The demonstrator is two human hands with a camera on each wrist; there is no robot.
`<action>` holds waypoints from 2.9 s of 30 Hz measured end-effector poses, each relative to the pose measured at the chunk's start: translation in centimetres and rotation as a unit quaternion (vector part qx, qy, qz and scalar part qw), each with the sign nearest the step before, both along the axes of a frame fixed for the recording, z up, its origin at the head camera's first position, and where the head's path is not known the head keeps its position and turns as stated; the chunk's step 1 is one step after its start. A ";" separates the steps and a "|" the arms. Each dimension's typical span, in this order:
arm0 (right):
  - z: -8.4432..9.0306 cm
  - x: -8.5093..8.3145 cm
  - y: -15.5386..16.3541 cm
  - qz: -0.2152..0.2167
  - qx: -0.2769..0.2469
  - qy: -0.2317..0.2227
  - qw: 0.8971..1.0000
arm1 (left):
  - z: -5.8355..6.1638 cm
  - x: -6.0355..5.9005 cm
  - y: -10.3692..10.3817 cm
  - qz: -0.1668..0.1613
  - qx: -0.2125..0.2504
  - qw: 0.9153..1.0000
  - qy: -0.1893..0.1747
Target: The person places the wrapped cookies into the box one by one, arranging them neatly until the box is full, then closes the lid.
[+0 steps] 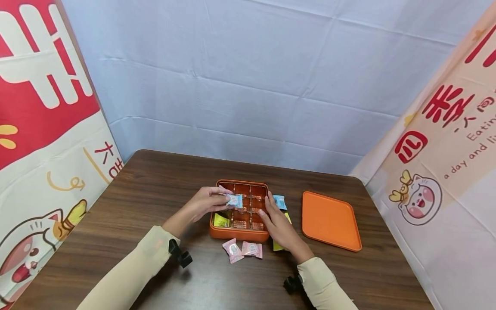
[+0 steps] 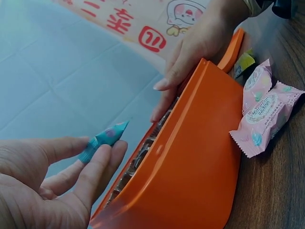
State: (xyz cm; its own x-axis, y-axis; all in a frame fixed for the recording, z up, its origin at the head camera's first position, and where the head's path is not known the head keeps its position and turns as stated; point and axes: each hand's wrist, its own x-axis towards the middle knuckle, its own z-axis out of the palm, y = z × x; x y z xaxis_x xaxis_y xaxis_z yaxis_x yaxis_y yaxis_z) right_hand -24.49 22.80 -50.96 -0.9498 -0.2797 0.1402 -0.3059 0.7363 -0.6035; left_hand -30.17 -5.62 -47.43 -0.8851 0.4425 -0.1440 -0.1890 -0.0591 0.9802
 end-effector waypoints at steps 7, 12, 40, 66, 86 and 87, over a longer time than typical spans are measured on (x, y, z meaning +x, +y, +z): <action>0.1 0.0 0.0 0.000 0.001 0.001 1.000 | 0.1 -0.1 0.5 0.013 -0.011 1.000 0.002; 0.1 0.0 0.1 0.000 0.002 0.001 1.000 | 0.0 -0.4 0.7 0.021 -0.032 0.999 0.002; 0.1 -0.1 0.0 -0.003 0.007 -0.002 1.000 | 0.4 -1.0 1.8 0.014 -0.057 0.998 0.010; 0.1 0.2 0.0 0.001 -0.001 0.008 1.000 | 0.6 -1.5 2.5 0.001 -0.138 0.989 0.053; 0.1 0.0 0.1 0.003 0.002 0.004 1.000 | 1.0 -1.5 2.8 -0.010 -0.148 0.987 0.062; 0.1 0.0 0.1 0.002 0.002 0.004 1.000 | 1.0 -1.4 2.9 -0.010 -0.149 0.987 0.063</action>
